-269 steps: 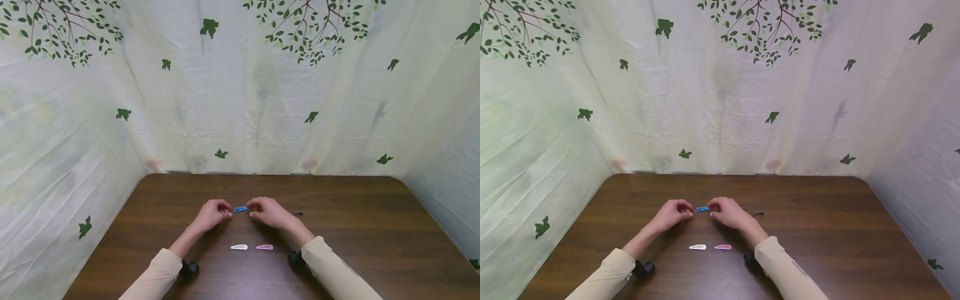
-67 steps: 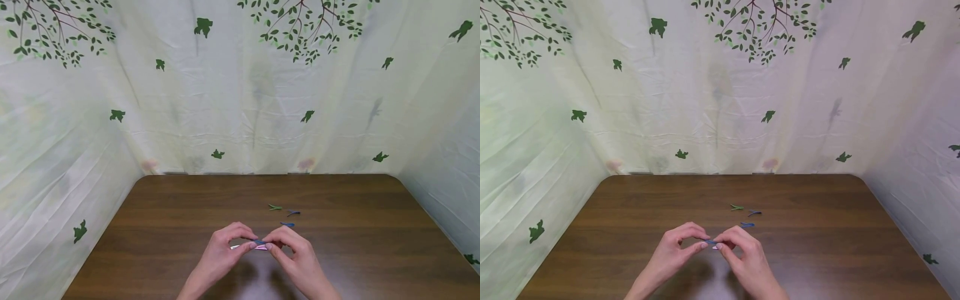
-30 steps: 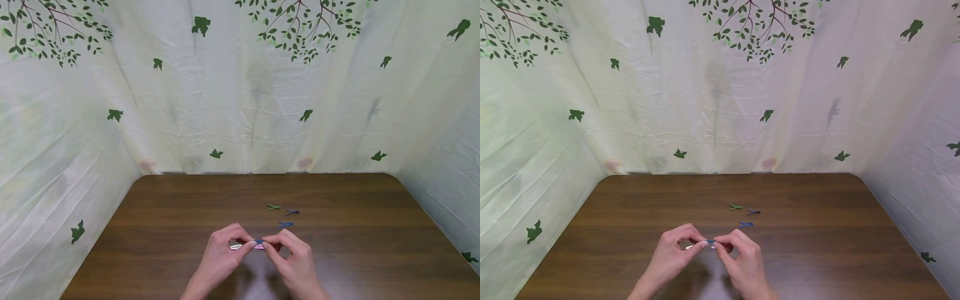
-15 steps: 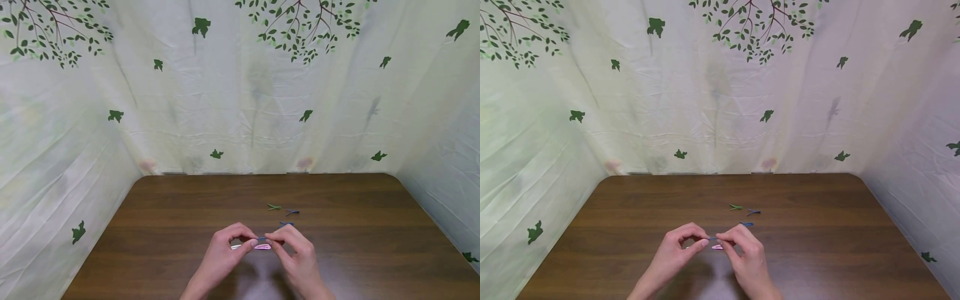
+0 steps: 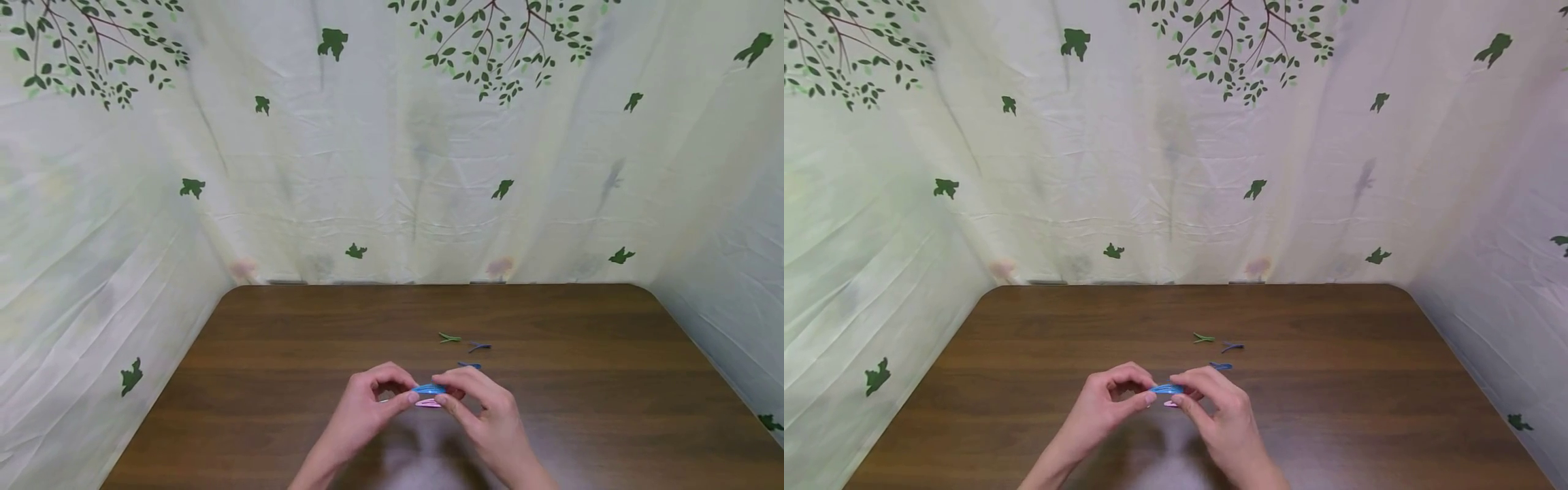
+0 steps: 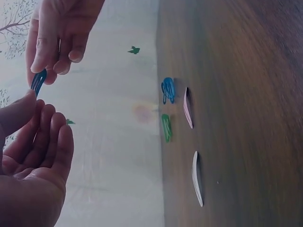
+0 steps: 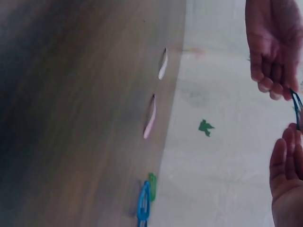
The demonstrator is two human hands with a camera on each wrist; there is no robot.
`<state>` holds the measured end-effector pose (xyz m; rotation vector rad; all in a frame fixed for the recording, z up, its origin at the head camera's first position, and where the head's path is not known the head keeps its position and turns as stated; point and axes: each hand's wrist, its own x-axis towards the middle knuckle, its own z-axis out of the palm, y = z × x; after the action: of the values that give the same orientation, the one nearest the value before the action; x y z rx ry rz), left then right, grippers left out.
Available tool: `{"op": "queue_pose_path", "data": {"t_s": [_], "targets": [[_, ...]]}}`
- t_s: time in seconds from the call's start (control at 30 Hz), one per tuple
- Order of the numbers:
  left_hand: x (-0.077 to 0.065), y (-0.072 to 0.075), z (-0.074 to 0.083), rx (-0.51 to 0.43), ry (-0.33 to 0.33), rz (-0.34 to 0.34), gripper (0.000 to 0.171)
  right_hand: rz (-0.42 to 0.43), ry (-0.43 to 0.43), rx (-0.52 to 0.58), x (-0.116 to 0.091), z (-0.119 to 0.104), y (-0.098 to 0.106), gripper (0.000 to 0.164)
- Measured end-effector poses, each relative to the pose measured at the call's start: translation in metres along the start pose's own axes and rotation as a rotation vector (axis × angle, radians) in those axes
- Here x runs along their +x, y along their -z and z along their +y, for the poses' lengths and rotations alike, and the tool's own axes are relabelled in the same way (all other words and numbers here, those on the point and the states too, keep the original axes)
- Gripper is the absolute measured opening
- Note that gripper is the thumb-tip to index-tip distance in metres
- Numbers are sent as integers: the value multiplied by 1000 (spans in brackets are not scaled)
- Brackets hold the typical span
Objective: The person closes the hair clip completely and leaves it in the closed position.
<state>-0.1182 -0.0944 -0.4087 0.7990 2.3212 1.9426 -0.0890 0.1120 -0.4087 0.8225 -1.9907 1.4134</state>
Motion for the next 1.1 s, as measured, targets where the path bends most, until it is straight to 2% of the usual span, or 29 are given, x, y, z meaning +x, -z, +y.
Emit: {"op": "queue_pose_path", "data": {"t_s": [0.17, 0.4, 0.63, 0.83, 1.1], "targets": [[0, -2, -1, 118, -88, 20, 12, -67, -9, -60, -4, 13, 5, 42], [0, -5, -5, 207, -194, 21, 11, -164, -81, -135, -4, 14, 12, 30], [4, -8, -7, 275, -254, 12, 14, -208, -26, -154, -2, 21, 19, 31], [11, -14, -10, 295, -251, -8, 16, -252, -52, -166, -2, 27, 27, 29], [20, -22, -18, 347, -160, -72, 10, -299, -37, -168, -4, 37, 37, 34]]}}
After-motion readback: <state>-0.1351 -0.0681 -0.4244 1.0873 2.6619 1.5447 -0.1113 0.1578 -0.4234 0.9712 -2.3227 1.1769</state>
